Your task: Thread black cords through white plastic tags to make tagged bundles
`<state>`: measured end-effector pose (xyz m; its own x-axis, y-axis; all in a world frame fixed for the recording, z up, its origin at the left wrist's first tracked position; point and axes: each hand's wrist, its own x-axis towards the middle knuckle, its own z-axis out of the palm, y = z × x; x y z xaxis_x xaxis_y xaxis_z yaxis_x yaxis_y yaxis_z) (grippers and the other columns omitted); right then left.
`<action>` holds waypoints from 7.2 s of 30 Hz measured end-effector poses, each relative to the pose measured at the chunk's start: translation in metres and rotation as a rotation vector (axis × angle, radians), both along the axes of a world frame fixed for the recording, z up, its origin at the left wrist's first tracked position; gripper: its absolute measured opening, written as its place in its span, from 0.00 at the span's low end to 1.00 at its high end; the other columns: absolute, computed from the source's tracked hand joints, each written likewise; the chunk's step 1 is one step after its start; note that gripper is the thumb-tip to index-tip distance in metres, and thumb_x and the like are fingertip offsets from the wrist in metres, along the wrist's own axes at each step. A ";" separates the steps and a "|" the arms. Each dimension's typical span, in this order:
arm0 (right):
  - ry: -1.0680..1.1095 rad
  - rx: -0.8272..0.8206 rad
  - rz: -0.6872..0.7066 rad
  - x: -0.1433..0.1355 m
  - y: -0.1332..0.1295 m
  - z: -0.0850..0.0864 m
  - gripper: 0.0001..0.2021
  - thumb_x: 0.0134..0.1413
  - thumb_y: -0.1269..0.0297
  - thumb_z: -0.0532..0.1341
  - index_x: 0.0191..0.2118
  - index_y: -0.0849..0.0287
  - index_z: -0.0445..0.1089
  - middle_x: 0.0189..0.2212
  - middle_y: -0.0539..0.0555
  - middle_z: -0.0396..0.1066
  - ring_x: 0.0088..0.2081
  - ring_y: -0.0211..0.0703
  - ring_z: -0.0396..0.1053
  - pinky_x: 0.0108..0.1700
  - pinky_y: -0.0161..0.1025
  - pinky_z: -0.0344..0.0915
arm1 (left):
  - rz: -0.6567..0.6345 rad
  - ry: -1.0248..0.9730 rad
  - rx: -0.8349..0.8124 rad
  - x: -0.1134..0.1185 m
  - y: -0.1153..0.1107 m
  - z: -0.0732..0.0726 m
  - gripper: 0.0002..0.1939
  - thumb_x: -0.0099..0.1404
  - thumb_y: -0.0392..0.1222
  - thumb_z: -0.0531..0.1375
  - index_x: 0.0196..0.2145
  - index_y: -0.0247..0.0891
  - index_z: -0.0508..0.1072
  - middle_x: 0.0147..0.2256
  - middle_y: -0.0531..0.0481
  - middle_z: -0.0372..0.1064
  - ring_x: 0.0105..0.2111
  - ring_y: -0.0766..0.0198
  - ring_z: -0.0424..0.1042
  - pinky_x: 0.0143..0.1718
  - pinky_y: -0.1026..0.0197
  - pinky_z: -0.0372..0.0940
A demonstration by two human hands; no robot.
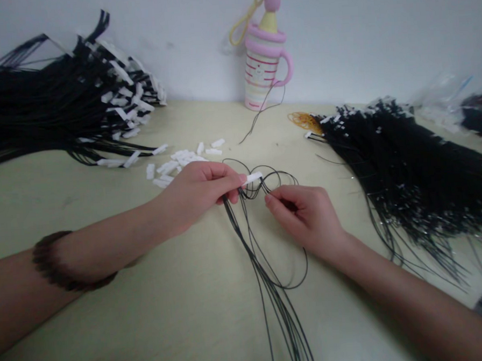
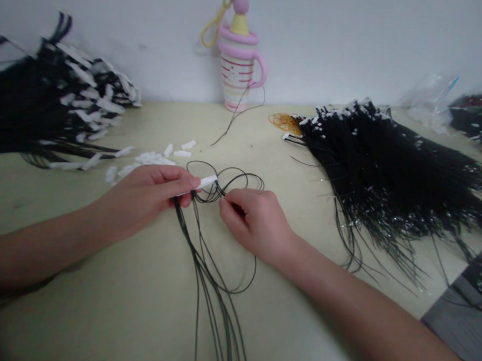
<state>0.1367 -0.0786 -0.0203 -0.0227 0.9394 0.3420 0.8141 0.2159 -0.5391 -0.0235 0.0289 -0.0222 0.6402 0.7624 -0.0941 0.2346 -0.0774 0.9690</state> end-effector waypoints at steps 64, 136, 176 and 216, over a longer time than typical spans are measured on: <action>-0.063 0.316 0.117 -0.003 0.004 -0.010 0.06 0.55 0.74 0.52 0.28 0.60 0.61 0.37 0.58 0.66 0.41 0.38 0.66 0.42 0.37 0.67 | -0.203 0.099 0.127 0.000 -0.003 0.003 0.12 0.57 0.48 0.57 0.22 0.39 0.70 0.18 0.55 0.66 0.20 0.69 0.62 0.22 0.66 0.52; 0.378 0.069 -0.124 0.014 0.002 0.009 0.06 0.49 0.66 0.62 0.33 0.63 0.73 0.20 0.49 0.69 0.19 0.29 0.61 0.19 0.28 0.57 | -0.013 0.003 -0.097 0.000 0.005 0.003 0.10 0.55 0.43 0.59 0.21 0.34 0.69 0.18 0.54 0.62 0.18 0.74 0.57 0.16 0.70 0.49; 0.273 -0.113 -0.208 -0.004 0.000 -0.005 0.06 0.49 0.65 0.58 0.25 0.62 0.66 0.19 0.47 0.64 0.20 0.28 0.58 0.22 0.27 0.54 | -0.031 0.115 0.241 -0.002 -0.004 -0.002 0.14 0.58 0.50 0.55 0.24 0.37 0.68 0.18 0.55 0.62 0.17 0.72 0.55 0.16 0.67 0.46; -0.076 0.363 -0.026 0.009 0.005 -0.009 0.06 0.49 0.70 0.60 0.33 0.60 0.74 0.38 0.58 0.62 0.39 0.41 0.62 0.36 0.38 0.63 | 0.007 -0.102 0.011 -0.005 0.005 0.009 0.08 0.57 0.41 0.59 0.24 0.36 0.69 0.19 0.56 0.63 0.19 0.74 0.57 0.20 0.69 0.51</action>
